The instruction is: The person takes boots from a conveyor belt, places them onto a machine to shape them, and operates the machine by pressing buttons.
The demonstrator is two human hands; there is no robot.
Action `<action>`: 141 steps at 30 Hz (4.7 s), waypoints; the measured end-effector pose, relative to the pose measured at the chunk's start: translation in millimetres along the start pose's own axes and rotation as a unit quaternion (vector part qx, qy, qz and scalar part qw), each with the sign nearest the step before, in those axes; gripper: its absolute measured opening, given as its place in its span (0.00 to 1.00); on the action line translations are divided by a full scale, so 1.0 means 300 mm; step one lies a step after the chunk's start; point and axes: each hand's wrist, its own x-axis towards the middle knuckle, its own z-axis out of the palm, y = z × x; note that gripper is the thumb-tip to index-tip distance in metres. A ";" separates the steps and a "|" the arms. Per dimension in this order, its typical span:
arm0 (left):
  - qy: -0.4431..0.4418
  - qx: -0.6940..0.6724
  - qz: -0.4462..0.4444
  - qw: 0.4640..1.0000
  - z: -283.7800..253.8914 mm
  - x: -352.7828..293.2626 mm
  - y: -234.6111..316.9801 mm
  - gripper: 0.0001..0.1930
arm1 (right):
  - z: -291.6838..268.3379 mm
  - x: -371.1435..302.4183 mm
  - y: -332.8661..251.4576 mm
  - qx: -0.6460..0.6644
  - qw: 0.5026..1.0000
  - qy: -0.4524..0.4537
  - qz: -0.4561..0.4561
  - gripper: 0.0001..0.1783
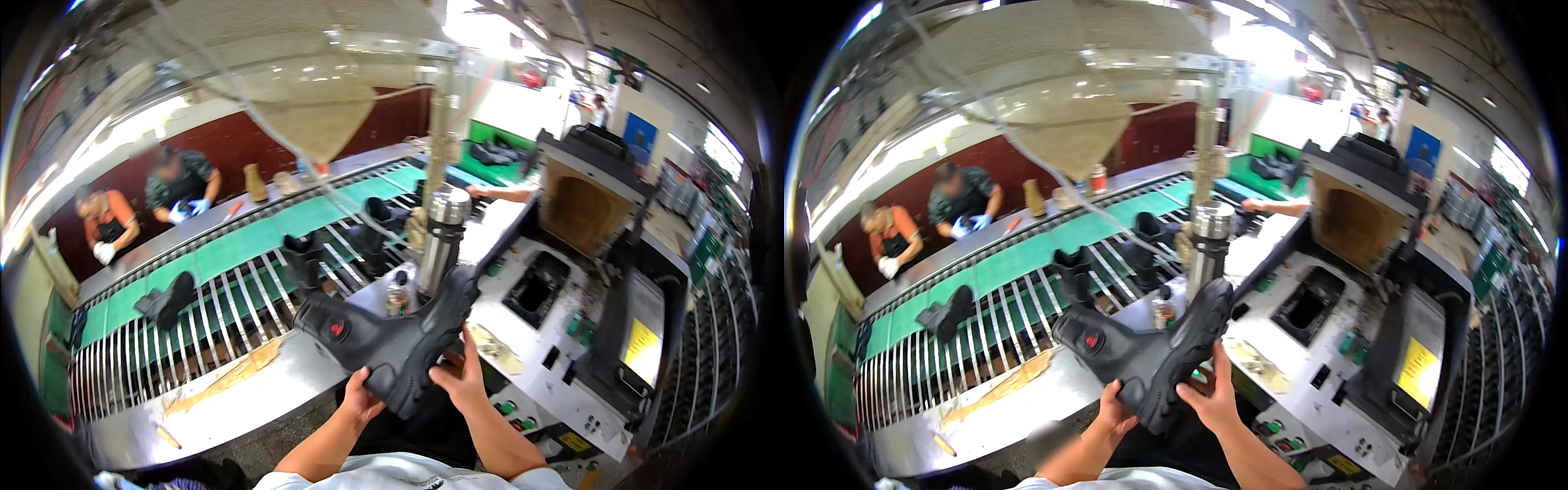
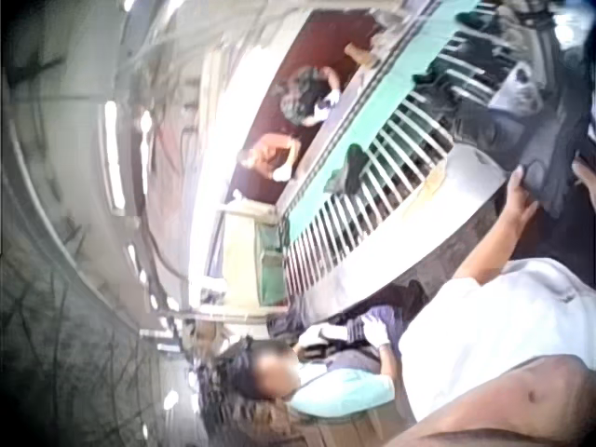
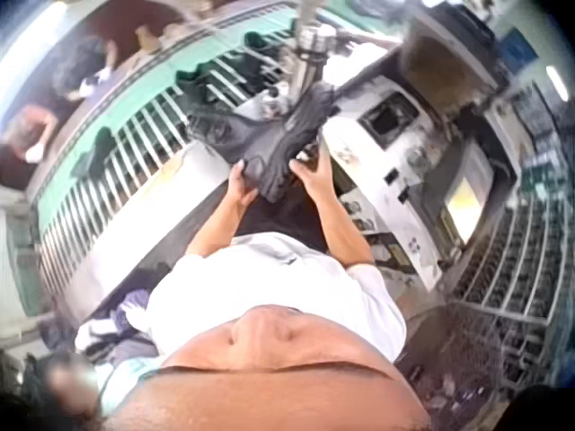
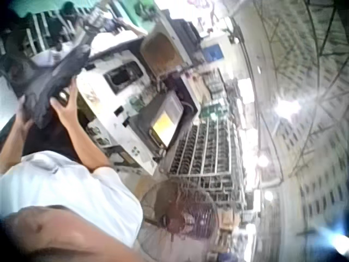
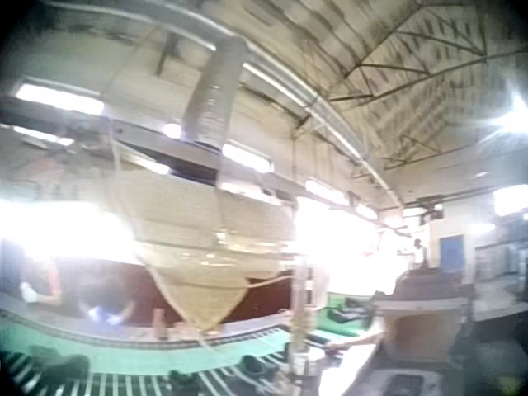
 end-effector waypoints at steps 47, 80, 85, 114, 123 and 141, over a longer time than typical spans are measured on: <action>0.674 0.123 0.430 0.587 -1.661 -0.374 2.099 0.53 | 0.796 0.282 1.176 -0.505 0.767 -0.371 -0.137 0.12; 0.578 0.586 0.433 0.368 -1.005 -0.181 1.675 0.22 | 0.774 0.260 1.245 -0.546 0.735 -0.389 -0.103 0.13; 0.578 0.546 0.494 0.351 -0.818 -0.268 1.676 0.14 | 0.790 0.258 1.321 -0.514 0.758 -0.380 -0.127 0.14; 0.081 0.242 0.314 0.914 0.307 0.128 0.212 0.19 | 0.012 0.157 0.312 0.449 0.884 0.126 0.027 0.30; 0.082 -0.013 -0.039 0.996 0.276 0.716 -0.253 0.15 | -0.601 0.301 -0.260 -0.048 0.929 0.362 -0.056 0.58; 0.151 -0.387 -0.265 0.870 0.316 1.219 -0.974 0.23 | -0.889 0.914 -0.605 -0.667 0.598 0.389 0.216 0.72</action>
